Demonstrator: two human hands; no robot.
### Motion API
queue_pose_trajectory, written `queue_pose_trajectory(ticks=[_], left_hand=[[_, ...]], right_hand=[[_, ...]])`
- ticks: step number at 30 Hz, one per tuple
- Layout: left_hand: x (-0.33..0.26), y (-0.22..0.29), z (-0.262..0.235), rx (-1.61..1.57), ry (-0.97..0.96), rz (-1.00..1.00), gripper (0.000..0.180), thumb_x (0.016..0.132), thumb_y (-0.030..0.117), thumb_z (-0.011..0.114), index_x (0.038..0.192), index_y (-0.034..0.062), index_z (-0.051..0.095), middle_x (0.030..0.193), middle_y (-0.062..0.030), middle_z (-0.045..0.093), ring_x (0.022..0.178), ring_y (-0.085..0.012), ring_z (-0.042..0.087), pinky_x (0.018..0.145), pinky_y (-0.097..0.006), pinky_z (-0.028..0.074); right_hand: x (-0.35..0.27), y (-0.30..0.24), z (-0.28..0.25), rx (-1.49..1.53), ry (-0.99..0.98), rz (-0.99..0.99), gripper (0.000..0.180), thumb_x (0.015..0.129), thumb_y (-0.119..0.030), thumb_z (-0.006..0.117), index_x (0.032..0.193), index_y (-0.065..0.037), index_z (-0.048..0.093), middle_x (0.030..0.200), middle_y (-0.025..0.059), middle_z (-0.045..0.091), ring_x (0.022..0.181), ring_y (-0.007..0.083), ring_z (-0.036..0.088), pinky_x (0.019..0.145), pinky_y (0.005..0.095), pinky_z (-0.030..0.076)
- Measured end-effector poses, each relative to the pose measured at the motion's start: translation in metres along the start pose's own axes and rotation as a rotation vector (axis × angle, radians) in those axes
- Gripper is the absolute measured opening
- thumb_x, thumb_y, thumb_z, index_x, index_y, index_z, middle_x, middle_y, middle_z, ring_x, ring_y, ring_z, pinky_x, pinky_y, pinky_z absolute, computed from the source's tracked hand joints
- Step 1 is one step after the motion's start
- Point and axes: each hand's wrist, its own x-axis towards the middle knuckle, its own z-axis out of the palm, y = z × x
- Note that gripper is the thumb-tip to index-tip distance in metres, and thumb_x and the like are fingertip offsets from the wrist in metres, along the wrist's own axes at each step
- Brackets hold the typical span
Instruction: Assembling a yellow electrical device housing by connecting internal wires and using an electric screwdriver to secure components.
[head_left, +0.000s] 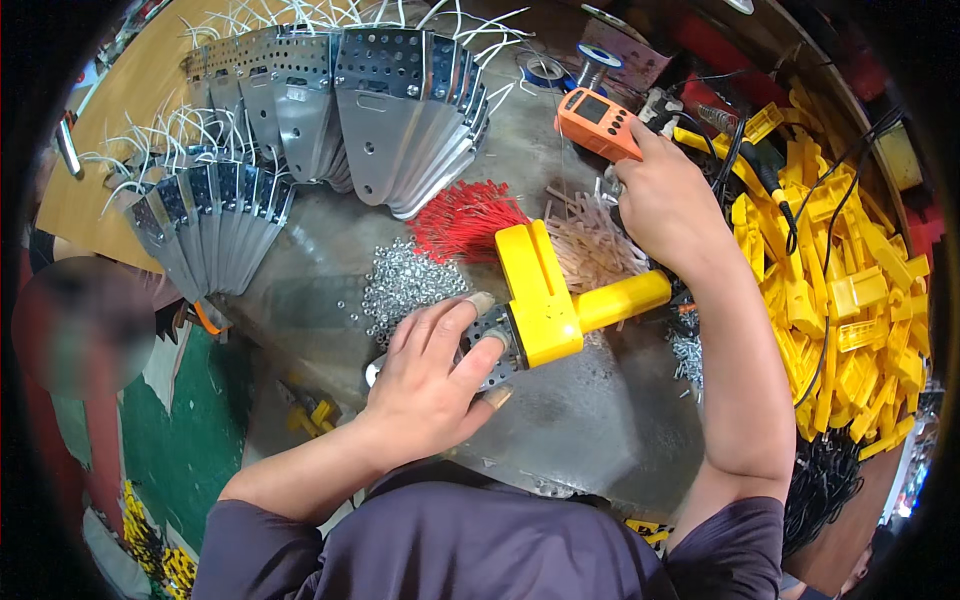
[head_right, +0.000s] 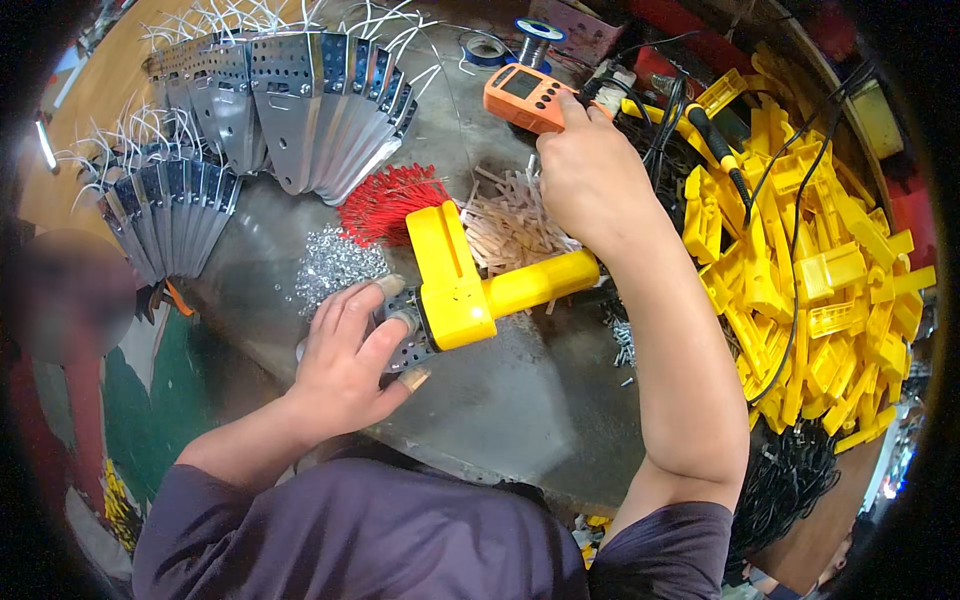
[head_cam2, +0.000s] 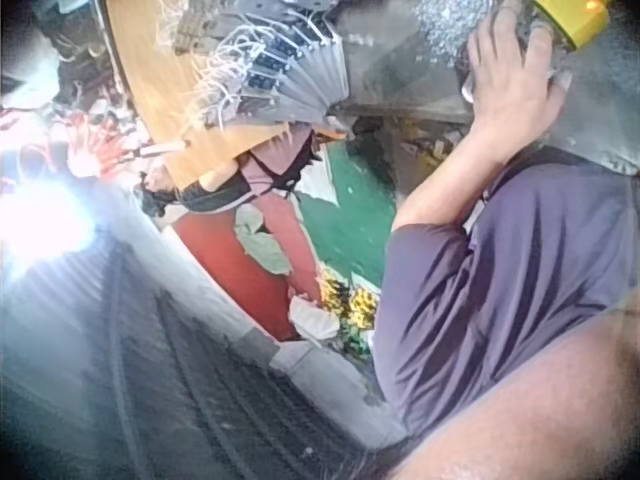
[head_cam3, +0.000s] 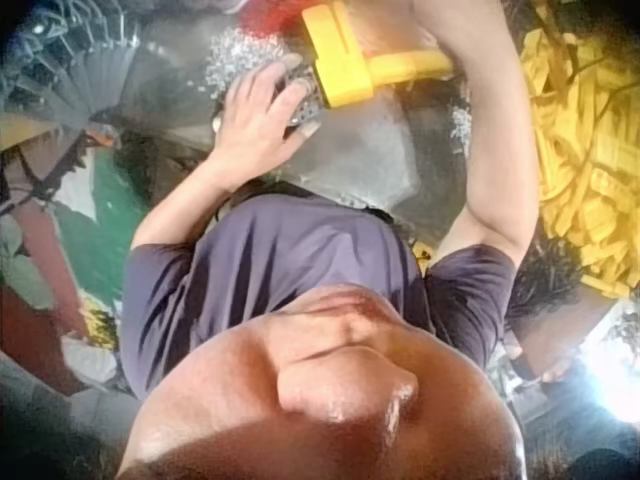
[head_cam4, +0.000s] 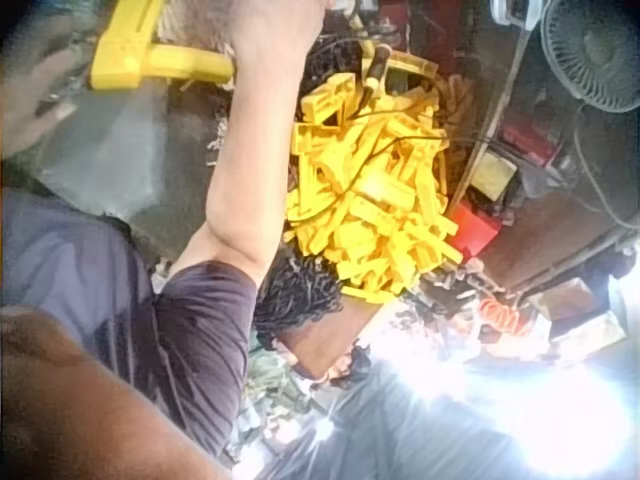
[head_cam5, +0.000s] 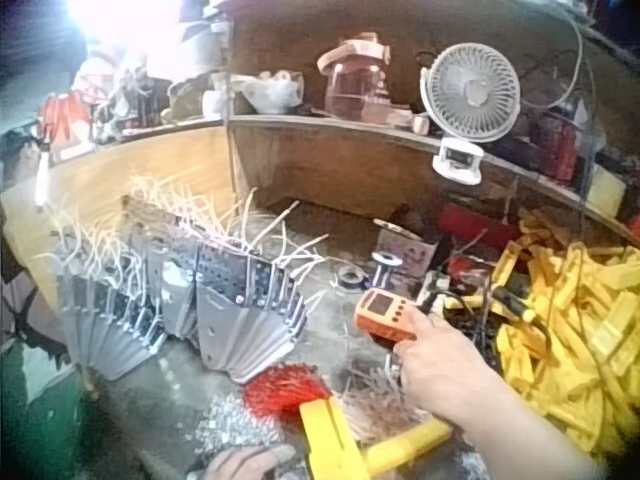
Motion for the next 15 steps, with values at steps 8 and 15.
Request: queue_pose_trajectory(ticks=[8, 15], left_hand=[[-0.0006, -0.0009, 0.0019, -0.009, 0.015, 0.013, 0.055, 0.066, 0.021, 0.08, 0.112, 0.0089, 0.051, 0.128, -0.0186, 0.045, 0.119, -0.0398, 0.046, 0.097, -0.052, 0.038], [-0.0003, -0.0004, -0.0003, -0.012, 0.019, 0.024, 0.054, 0.07, 0.022, 0.078, 0.114, 0.0084, 0.052, 0.125, -0.0185, 0.044, 0.119, -0.039, 0.045, 0.097, -0.051, 0.039]], right_hand=[[0.0012, -0.0014, -0.0039, 0.0, -0.029, 0.013, 0.025, 0.078, -0.009, 0.059, 0.098, 0.002, 0.069, 0.136, 0.0274, 0.049, 0.117, 0.0376, 0.054, 0.105, 0.0404, 0.04], [0.0003, 0.0006, 0.0034, 0.015, 0.068, -0.036, 0.021, 0.076, -0.014, 0.061, 0.087, 0.001, 0.072, 0.131, 0.0304, 0.052, 0.112, 0.0395, 0.058, 0.099, 0.0403, 0.046]])
